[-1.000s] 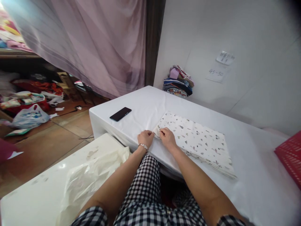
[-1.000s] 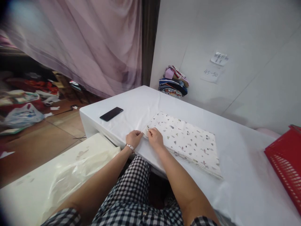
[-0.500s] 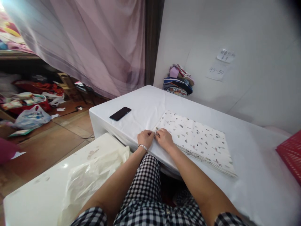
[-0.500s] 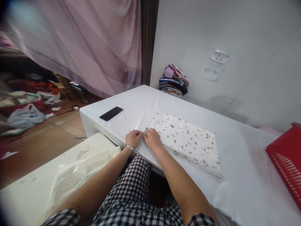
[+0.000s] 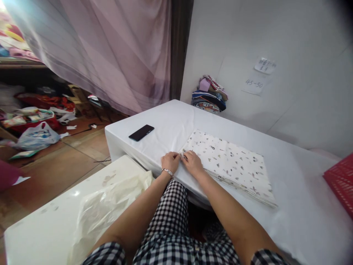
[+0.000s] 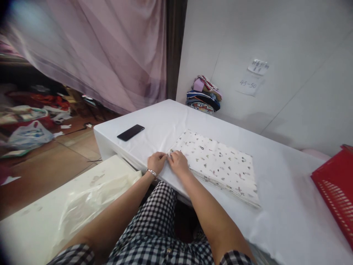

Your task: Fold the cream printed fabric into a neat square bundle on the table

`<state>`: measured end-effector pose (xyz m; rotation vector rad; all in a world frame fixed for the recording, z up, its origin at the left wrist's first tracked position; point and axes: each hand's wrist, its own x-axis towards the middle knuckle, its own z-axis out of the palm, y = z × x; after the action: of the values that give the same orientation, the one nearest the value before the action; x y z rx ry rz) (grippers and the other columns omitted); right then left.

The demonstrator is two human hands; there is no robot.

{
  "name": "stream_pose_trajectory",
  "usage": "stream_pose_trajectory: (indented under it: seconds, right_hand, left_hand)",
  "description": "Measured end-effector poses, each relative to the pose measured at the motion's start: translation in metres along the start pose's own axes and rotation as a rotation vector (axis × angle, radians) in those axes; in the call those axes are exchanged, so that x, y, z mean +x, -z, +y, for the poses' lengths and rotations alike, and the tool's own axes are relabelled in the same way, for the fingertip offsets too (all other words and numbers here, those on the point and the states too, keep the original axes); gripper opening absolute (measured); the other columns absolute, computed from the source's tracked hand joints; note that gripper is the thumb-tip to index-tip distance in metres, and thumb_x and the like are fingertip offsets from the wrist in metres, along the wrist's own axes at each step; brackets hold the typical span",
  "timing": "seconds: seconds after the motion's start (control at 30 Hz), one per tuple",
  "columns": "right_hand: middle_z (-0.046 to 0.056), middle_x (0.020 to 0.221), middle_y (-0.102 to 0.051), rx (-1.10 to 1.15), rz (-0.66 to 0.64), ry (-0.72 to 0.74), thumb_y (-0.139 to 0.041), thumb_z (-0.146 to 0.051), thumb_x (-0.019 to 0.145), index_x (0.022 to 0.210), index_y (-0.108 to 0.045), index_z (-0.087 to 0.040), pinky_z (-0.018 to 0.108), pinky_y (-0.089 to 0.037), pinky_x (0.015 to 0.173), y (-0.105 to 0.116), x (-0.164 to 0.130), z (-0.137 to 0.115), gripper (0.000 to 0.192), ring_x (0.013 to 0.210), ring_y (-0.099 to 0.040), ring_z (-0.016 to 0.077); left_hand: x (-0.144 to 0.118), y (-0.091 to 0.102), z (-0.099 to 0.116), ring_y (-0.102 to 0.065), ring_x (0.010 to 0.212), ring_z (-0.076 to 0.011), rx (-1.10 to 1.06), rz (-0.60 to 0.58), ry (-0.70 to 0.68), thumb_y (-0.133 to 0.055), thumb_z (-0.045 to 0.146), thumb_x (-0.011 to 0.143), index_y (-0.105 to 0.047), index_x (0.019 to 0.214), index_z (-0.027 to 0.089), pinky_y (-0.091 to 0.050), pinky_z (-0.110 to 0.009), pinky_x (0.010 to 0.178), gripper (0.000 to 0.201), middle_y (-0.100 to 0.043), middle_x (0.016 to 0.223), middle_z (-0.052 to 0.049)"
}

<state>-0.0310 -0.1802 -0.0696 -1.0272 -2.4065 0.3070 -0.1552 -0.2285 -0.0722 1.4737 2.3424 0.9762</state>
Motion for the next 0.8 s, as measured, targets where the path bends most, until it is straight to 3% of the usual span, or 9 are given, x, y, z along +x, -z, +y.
stream_pose_trajectory:
  seconds: [0.2,0.37,0.6,0.8]
  right_hand:
    - [0.001,0.082,-0.056,0.028,-0.032,-0.117,-0.051,-0.025,0.085,0.076,-0.057,-0.021,0.024,-0.034,0.068,-0.001,0.006,0.000,0.012,0.079,-0.049,0.0142]
    - [0.001,0.082,-0.056,0.027,-0.038,-0.112,-0.050,-0.024,0.085,0.075,-0.056,-0.021,0.024,-0.034,0.067,-0.003,0.006,0.002,0.013,0.080,-0.050,0.0143]
    - [0.002,0.084,-0.056,0.013,0.065,-0.100,-0.042,-0.023,0.089,0.080,-0.054,-0.020,0.023,-0.035,0.069,0.002,0.004,0.003,0.015,0.079,-0.051,0.0138]
    - [0.004,0.089,-0.058,-0.197,-0.073,-0.029,-0.044,-0.024,0.089,0.081,-0.055,-0.019,0.024,-0.036,0.070,0.007,0.007,-0.006,0.014,0.085,-0.051,0.0156]
  left_hand:
    - [0.000,0.001,-0.005,-0.061,0.086,-0.0157,-0.053,-0.030,-0.067,-0.052,0.030,0.081,-0.070,0.087,0.025,-0.041,-0.027,0.079,0.019,-0.069,0.089,0.000]
    - [-0.001,-0.001,-0.007,-0.060,0.089,-0.0161,-0.044,-0.026,-0.089,-0.052,0.028,0.081,-0.070,0.087,0.025,-0.041,-0.028,0.081,0.019,-0.069,0.091,0.000]
    - [0.008,0.007,0.004,-0.061,0.083,-0.0164,-0.086,-0.034,0.057,-0.047,0.030,0.082,-0.070,0.080,0.020,-0.042,-0.025,0.073,0.025,-0.069,0.087,-0.004]
    - [0.017,0.008,0.010,-0.061,0.077,-0.0161,-0.131,-0.091,0.127,-0.047,0.029,0.080,-0.070,0.079,0.018,-0.040,-0.023,0.065,0.025,-0.070,0.081,-0.005]
